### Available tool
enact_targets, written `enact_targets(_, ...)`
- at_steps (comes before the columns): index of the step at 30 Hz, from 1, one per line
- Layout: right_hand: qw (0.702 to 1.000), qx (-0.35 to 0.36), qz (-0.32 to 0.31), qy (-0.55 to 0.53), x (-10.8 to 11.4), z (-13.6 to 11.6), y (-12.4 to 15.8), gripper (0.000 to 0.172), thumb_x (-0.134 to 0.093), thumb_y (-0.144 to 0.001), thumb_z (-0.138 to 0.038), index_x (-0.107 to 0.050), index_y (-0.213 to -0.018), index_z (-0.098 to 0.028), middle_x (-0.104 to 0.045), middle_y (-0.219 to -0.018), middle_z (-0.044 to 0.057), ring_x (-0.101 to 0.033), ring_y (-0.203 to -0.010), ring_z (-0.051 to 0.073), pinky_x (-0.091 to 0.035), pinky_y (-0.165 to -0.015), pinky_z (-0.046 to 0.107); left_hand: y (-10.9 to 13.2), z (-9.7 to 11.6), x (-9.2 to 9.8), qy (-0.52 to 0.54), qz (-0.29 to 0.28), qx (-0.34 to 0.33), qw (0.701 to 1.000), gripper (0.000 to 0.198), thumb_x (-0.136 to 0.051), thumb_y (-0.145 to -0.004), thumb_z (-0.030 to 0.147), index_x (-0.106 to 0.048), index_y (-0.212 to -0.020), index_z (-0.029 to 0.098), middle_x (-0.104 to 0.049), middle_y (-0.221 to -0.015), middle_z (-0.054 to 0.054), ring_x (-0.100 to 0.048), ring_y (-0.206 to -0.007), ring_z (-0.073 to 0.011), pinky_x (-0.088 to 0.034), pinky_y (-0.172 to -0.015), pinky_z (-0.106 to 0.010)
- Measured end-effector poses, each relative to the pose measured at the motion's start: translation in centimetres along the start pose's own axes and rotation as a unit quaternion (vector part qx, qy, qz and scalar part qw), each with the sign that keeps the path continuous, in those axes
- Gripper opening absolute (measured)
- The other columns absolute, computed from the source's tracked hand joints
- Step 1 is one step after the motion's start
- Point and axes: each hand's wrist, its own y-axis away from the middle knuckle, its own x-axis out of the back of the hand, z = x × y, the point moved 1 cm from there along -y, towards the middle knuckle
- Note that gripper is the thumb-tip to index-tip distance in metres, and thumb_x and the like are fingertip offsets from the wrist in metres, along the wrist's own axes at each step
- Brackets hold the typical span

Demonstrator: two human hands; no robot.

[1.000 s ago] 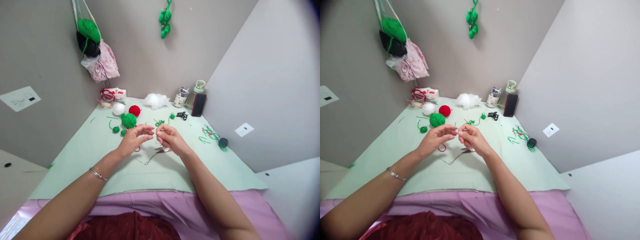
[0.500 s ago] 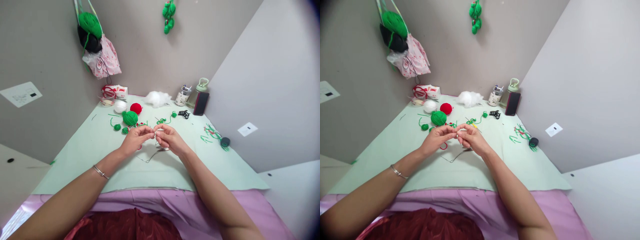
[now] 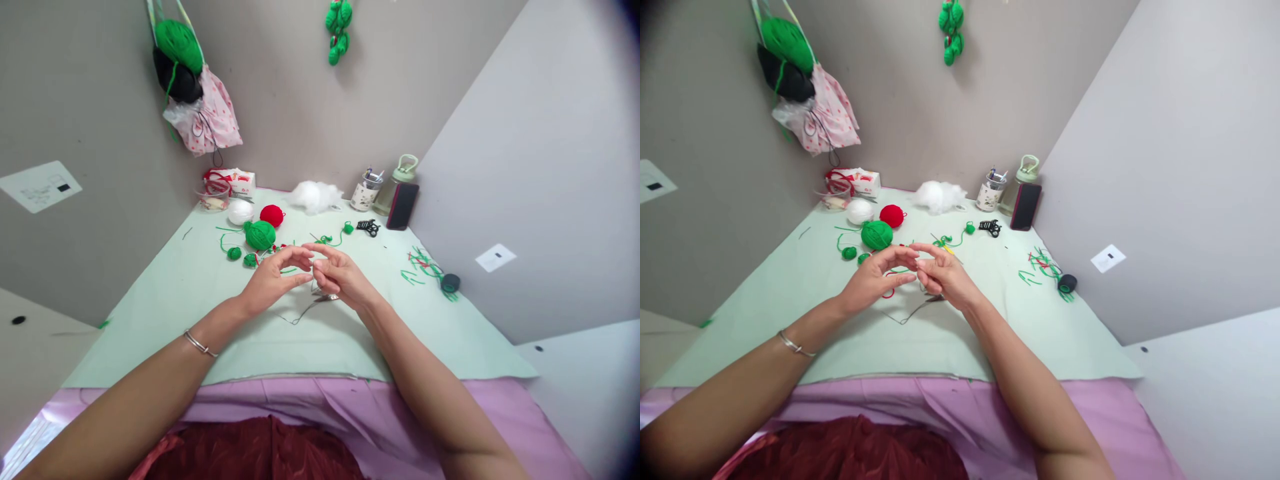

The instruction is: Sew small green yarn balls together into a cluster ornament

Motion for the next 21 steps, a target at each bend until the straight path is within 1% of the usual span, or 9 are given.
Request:
enact_targets(3,1.0,-0.004,0.007,0.017,-0.23,-0.1,0.06,0.049,-0.074,-0.083,-0.036,-0.059,-0.126,-0.018,-0.059,-0.054,-0.008,-0.029,-0.037,0.003,-0.019,-0.038,0.019,0.04,0.12,0.02,-0.011,-0.002,0.009,1.0,0.034,-0.074,-0.083,0.036,-0.067,-0.111,0.018,-0.073,-0.104,-0.008,-0.068,-0.103,-0.0218,-0.049,-0.098,-0.036)
enact_targets(7,0.999,0.016,0.004,0.034,-0.4,0.0,0.09,0.048,-0.072,-0.085,-0.036,-0.058,-0.127,-0.018,-0.058,-0.056,-0.008,-0.029,-0.037,0.003,-0.02,-0.038,0.02,-0.03,0.06,0.02,0.001,0.014,0.012,1.0,0.029,-0.074,-0.082,0.038,-0.07,-0.102,0.017,-0.075,-0.095,-0.006,-0.069,-0.097,-0.0208,-0.051,-0.093,-0.033)
enact_targets(10,0.998,0.029,0.003,0.049,-0.4,0.13,0.09,0.047,-0.07,-0.086,-0.037,-0.057,-0.127,-0.018,-0.058,-0.056,-0.008,-0.031,-0.037,0.004,-0.021,-0.038,0.02,-0.05,-0.12,0.02,0.002,0.024,0.015,1.0,0.027,-0.074,-0.081,0.038,-0.072,-0.098,0.017,-0.075,-0.094,-0.005,-0.069,-0.094,-0.0201,-0.052,-0.089,-0.032)
enact_targets(13,0.997,0.033,0.004,0.069,-0.47,0.15,0.12,0.047,-0.07,-0.087,-0.038,-0.057,-0.127,-0.019,-0.059,-0.057,-0.008,-0.034,-0.038,0.004,-0.022,-0.038,0.02,0.08,-0.29,0.09,-0.02,0.04,0.032,0.998,0.023,-0.073,-0.082,0.037,-0.073,-0.094,0.018,-0.075,-0.091,-0.004,-0.068,-0.09,-0.0194,-0.052,-0.082,-0.03)
enact_targets(16,0.996,0.026,0.006,0.084,-0.66,0.1,0.18,0.047,-0.07,-0.086,-0.04,-0.057,-0.127,-0.019,-0.06,-0.058,-0.007,-0.035,-0.038,0.004,-0.022,-0.039,0.02,0.29,-0.31,0.18,-0.053,0.058,0.049,0.996,0.02,-0.071,-0.083,0.038,-0.074,-0.089,0.02,-0.074,-0.083,-0.003,-0.065,-0.082,-0.019,-0.051,-0.074,-0.029)
enact_targets(18,0.996,0.023,0.003,0.09,-0.75,0.09,0.21,0.047,-0.069,-0.087,-0.041,-0.057,-0.127,-0.02,-0.059,-0.057,-0.008,-0.034,-0.038,0.004,-0.022,-0.039,0.02,0.37,-0.19,0.21,-0.076,0.06,0.041,0.994,0.02,-0.069,-0.084,0.039,-0.074,-0.084,0.02,-0.072,-0.079,-0.002,-0.064,-0.079,-0.0188,-0.05,-0.071,-0.029)
enact_targets(21,0.994,0.015,-0.011,0.107,-0.57,0.07,0.28,0.044,-0.064,-0.09,-0.045,-0.058,-0.126,-0.02,-0.059,-0.059,-0.006,-0.036,-0.04,0.005,-0.024,-0.04,0.02,0.31,0.17,0.31,-0.115,0.052,-0.002,0.992,0.02,-0.064,-0.088,0.037,-0.07,-0.081,0.02,-0.07,-0.08,-0.002,-0.063,-0.08,-0.0181,-0.049,-0.075,-0.03)
